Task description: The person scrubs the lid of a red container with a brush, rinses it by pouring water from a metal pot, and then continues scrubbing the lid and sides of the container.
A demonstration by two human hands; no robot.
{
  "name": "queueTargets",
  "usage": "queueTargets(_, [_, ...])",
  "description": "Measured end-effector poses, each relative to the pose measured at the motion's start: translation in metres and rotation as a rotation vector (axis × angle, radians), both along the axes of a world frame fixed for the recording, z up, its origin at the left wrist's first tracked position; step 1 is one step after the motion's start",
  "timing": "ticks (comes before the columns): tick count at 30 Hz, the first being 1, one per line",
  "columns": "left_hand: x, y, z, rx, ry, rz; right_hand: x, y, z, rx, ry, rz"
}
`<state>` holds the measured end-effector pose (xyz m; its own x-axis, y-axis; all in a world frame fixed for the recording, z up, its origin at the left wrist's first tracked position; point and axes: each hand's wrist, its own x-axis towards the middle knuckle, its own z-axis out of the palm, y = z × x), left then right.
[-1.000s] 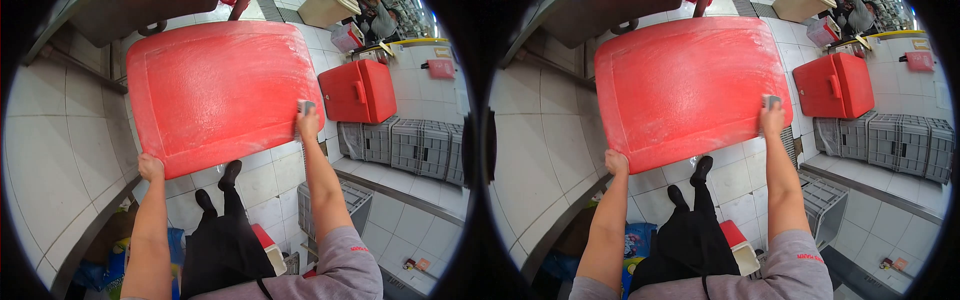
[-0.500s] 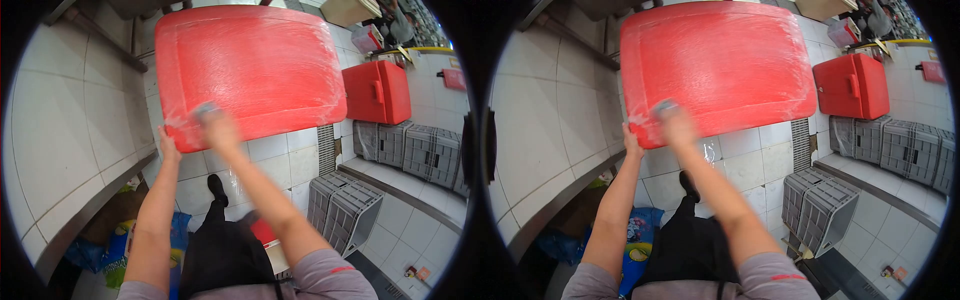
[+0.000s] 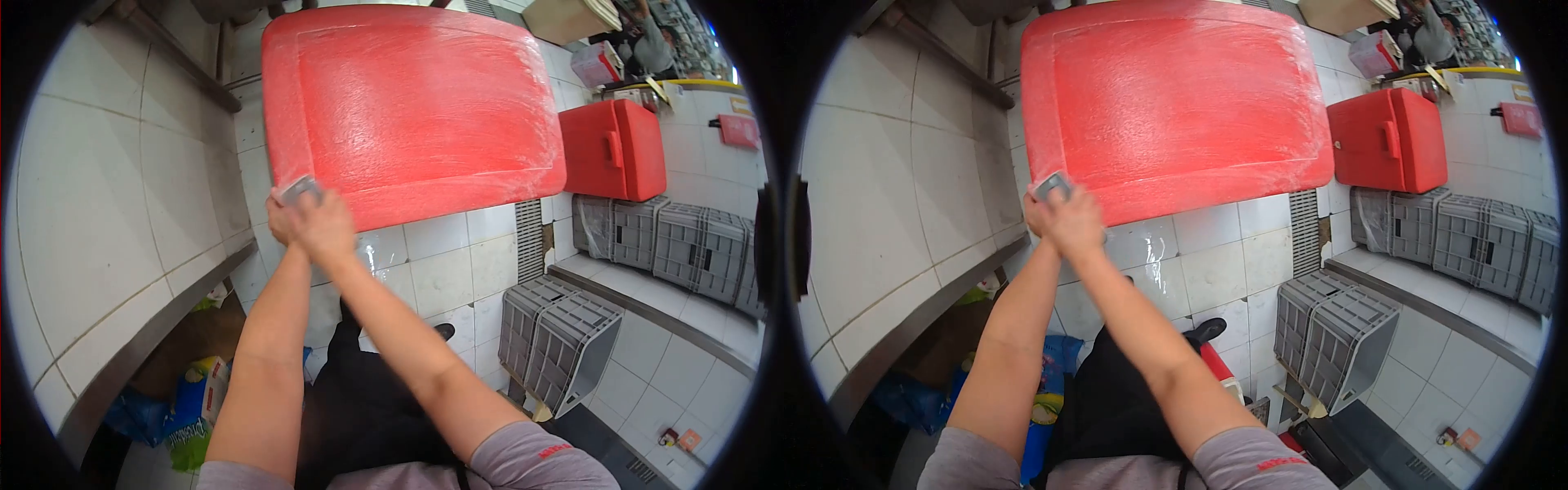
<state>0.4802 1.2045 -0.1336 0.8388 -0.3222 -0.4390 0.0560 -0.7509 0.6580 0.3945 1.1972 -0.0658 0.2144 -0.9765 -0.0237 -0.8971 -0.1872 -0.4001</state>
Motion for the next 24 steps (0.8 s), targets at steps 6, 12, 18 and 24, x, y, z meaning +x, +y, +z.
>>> queueTargets(6, [-0.004, -0.012, 0.021, 0.164, -0.179, -0.008, -0.172, -0.055, -0.023, -0.151, 0.008, 0.062])
queueTargets(12, [-0.002, -0.013, 0.021, 0.273, -0.119, 0.015, -0.240, -0.098, -0.001, -0.087, 0.097, -0.466])
queueTargets(18, [0.000, -0.012, 0.011, 0.286, -0.189, -0.009, -0.032, -0.025, 0.007, 0.047, 0.082, 0.155])
queueTargets(24, [0.000, -0.012, 0.015, 0.303, -0.241, -0.039, -0.204, -0.080, -0.028, -0.113, 0.008, -0.028])
